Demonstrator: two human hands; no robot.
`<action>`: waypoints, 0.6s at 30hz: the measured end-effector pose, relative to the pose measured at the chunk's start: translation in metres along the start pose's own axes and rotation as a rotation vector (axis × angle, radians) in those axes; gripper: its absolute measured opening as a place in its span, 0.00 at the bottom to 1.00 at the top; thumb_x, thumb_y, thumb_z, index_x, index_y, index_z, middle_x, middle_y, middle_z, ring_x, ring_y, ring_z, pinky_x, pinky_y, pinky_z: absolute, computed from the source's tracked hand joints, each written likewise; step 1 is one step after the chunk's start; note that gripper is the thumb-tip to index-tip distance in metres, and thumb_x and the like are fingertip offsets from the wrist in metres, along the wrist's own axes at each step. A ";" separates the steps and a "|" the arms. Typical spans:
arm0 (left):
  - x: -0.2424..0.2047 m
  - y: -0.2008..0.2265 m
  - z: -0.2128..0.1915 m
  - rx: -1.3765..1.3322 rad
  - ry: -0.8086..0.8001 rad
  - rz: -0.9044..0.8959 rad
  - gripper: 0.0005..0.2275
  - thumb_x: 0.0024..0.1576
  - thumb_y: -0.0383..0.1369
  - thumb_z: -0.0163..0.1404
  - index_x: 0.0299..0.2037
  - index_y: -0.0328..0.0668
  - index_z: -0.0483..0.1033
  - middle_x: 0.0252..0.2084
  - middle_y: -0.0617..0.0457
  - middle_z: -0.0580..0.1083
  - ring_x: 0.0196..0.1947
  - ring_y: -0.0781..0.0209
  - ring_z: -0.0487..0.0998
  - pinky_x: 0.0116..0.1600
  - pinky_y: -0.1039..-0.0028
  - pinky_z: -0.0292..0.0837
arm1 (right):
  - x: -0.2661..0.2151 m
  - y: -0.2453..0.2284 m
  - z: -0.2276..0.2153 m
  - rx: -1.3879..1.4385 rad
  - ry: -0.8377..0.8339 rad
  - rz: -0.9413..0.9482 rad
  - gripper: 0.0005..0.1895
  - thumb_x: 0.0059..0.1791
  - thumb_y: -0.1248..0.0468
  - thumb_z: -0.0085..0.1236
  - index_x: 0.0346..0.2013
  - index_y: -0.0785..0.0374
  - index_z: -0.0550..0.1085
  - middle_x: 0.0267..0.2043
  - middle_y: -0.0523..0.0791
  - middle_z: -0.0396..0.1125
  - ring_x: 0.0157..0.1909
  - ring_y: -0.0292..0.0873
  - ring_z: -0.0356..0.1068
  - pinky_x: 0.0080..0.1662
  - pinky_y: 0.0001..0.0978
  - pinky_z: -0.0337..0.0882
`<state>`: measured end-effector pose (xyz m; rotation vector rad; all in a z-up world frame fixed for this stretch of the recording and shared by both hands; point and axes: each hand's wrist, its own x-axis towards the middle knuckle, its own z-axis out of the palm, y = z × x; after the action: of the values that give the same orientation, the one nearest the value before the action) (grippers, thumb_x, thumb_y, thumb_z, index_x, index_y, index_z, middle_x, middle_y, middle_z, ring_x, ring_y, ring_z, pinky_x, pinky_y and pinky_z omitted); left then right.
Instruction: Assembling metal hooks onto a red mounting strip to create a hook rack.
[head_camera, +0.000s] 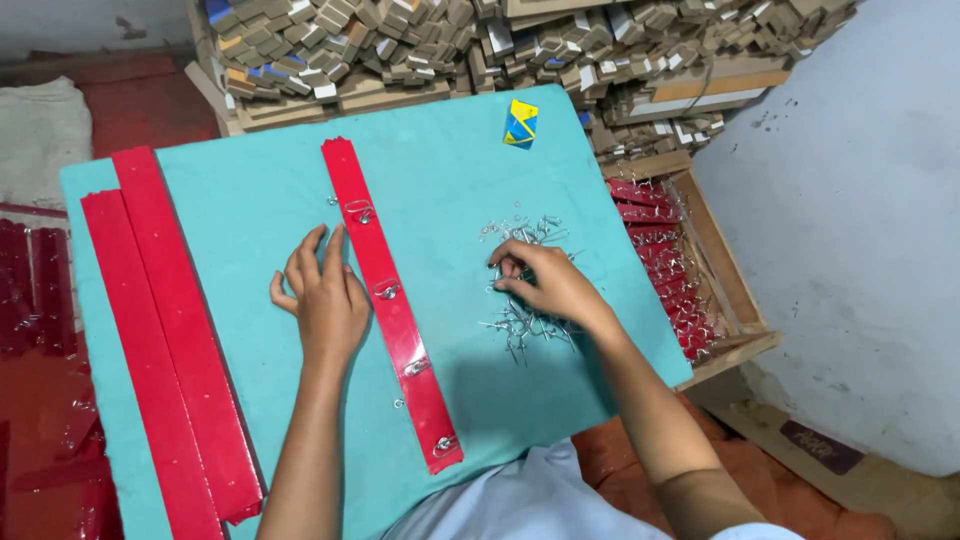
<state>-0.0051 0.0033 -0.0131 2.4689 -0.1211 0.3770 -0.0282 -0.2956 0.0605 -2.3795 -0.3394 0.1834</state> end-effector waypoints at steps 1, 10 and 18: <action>0.003 0.002 0.000 0.000 0.009 0.000 0.25 0.60 0.23 0.43 0.70 0.47 0.63 0.70 0.51 0.57 0.69 0.44 0.53 0.65 0.37 0.35 | 0.004 -0.003 -0.005 -0.004 0.001 -0.008 0.14 0.46 0.66 0.66 0.45 0.60 0.75 0.34 0.46 0.74 0.42 0.50 0.76 0.51 0.46 0.74; 0.001 0.029 -0.029 -0.190 0.219 0.103 0.18 0.63 0.31 0.46 0.65 0.46 0.65 0.58 0.53 0.62 0.58 0.52 0.63 0.65 0.49 0.39 | 0.053 -0.051 0.018 0.676 0.154 -0.153 0.11 0.50 0.69 0.65 0.47 0.61 0.77 0.38 0.42 0.71 0.43 0.36 0.74 0.52 0.34 0.76; 0.007 0.028 -0.029 -0.228 0.109 0.201 0.13 0.63 0.45 0.50 0.54 0.55 0.73 0.46 0.64 0.70 0.48 0.63 0.71 0.59 0.61 0.49 | 0.103 -0.075 0.033 0.344 -0.128 -0.392 0.14 0.48 0.71 0.64 0.46 0.63 0.72 0.32 0.45 0.69 0.31 0.44 0.77 0.35 0.35 0.77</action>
<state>-0.0101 -0.0012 0.0268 2.2127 -0.3492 0.5517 0.0486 -0.1909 0.0839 -1.9248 -0.7616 0.1928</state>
